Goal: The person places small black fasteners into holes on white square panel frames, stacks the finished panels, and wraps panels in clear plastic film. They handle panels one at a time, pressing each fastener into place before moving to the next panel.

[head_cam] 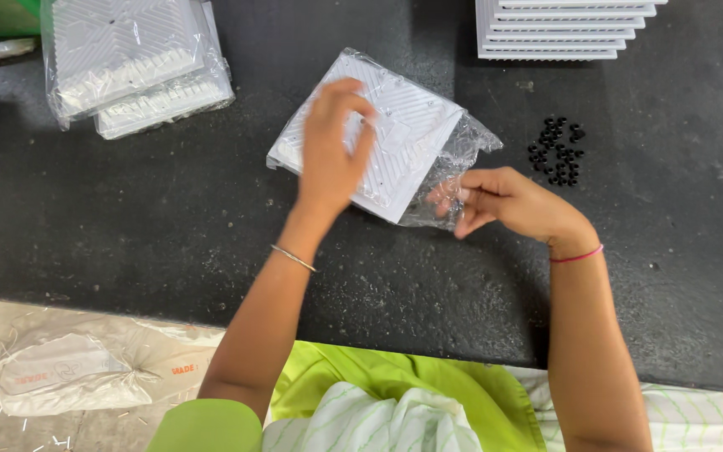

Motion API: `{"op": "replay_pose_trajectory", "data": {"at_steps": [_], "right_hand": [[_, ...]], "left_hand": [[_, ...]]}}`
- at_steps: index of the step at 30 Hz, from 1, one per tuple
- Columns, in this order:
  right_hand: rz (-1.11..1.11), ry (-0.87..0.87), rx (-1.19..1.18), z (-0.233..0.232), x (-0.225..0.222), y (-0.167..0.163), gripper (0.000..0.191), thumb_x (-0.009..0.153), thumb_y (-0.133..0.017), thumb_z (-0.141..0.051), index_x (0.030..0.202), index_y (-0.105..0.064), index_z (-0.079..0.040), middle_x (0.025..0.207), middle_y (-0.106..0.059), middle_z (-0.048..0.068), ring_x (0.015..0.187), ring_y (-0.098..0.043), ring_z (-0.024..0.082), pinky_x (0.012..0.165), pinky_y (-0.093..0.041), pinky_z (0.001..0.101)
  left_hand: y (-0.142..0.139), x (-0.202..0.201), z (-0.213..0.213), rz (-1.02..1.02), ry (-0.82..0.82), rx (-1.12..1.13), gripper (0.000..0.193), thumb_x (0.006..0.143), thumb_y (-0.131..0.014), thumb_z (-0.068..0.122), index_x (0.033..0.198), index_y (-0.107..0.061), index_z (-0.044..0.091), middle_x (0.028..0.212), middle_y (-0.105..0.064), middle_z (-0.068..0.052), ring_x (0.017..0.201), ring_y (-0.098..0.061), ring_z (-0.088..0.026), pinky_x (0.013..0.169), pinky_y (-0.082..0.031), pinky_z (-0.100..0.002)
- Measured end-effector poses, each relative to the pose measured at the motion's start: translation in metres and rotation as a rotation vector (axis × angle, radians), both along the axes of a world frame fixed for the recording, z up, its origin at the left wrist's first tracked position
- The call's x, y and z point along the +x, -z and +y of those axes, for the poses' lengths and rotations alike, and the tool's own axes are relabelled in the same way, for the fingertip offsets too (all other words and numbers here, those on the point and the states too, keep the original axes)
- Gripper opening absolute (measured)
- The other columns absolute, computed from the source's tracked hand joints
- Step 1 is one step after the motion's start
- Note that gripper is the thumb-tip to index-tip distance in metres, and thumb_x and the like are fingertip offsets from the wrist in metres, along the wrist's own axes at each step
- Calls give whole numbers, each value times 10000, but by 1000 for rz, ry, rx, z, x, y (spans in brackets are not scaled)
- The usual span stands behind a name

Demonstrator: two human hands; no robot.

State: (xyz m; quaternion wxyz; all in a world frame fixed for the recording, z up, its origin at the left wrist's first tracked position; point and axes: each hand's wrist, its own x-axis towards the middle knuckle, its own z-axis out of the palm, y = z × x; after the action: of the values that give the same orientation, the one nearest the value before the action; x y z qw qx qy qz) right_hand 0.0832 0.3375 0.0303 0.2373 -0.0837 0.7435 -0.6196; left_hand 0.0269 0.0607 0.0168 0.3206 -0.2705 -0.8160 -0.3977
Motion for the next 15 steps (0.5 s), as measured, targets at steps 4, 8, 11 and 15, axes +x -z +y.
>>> {"op": "replay_pose_trajectory", "data": {"at_steps": [4,8,11,15], "right_hand": [[293,208,165,-11,-6,12,296,996,-559,-132,1217,-710,-8,968,-731,60,830,-690,136,775,-614,307],[586,121,371,-16,1,14,513,866,-763,-185,1345,-634,-54,1061,-669,106,838,-659,219,761,-552,361],[512,142,635,-11,5,10,514,815,-793,-197,1291,-631,-90,1019,-729,75,792,-696,231,745,-546,378],[480,230,721,6,6,6,192,910,-729,-185,1059,-771,-72,868,-775,93,773,-724,233,728,-552,372]], "left_hand": [[21,-43,-49,-42,-287,47,200,1001,-657,94,1197,-632,66,1233,-635,-116,1159,-611,-295,1018,-481,-400],[41,-65,-77,-476,-256,250,260,998,-667,248,1130,-715,29,947,-709,-73,861,-636,-169,804,-512,-321],[47,-66,-82,-612,-203,292,319,972,-694,311,1051,-740,5,791,-690,-53,738,-591,-112,701,-490,-305],[45,-63,-84,-618,-256,258,309,967,-711,306,988,-753,1,718,-673,-30,669,-582,-90,645,-474,-281]]}}
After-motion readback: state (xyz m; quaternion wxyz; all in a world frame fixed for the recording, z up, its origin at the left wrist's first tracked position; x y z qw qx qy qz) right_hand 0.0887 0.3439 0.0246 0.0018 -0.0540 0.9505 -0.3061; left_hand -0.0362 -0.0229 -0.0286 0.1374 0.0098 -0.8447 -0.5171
